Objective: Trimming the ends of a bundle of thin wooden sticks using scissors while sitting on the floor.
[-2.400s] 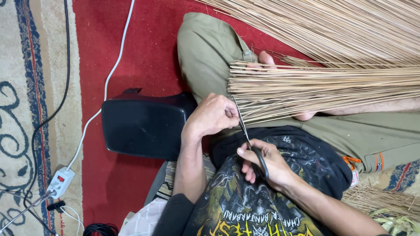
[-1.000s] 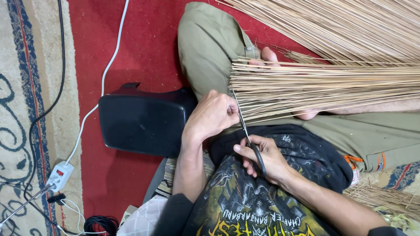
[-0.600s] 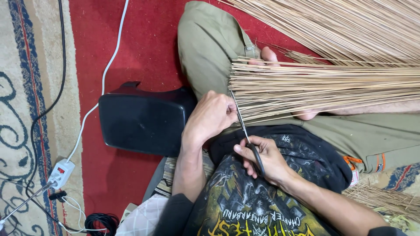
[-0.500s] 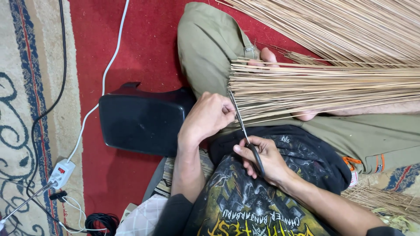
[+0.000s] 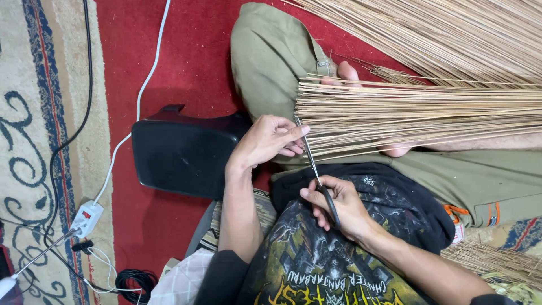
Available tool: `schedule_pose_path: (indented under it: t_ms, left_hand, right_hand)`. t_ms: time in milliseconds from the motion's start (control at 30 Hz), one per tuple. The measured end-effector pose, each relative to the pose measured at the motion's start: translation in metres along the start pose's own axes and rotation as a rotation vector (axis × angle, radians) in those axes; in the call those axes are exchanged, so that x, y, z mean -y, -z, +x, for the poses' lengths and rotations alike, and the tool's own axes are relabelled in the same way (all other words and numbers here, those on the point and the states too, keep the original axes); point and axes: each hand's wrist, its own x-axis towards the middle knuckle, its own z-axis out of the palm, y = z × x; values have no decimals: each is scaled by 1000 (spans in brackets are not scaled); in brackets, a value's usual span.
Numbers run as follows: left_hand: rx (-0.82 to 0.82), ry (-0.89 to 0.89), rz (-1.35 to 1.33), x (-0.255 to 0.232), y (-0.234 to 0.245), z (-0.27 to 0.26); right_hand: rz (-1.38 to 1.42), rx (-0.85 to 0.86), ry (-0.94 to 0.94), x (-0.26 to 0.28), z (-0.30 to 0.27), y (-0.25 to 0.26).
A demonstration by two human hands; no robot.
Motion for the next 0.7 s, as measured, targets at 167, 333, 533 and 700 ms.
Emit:
schedule_pose_path:
  t_ms: [167,333,533,700]
  left_hand:
    - [-43,29,-57,0,-5,3]
    - [-94,44,-82,3,-4,3]
    - [-100,-44,-56,8,-11,3]
    - [-211,59,-111,-16,-18,-4]
  right_hand:
    - [-11,-16,-1,0,2,-2]
    - [-14,-27,8,-1,3,-3]
    - [-44,-29,-9,2,4,-2]
    - [-85,-57,-32,9,4,-7]
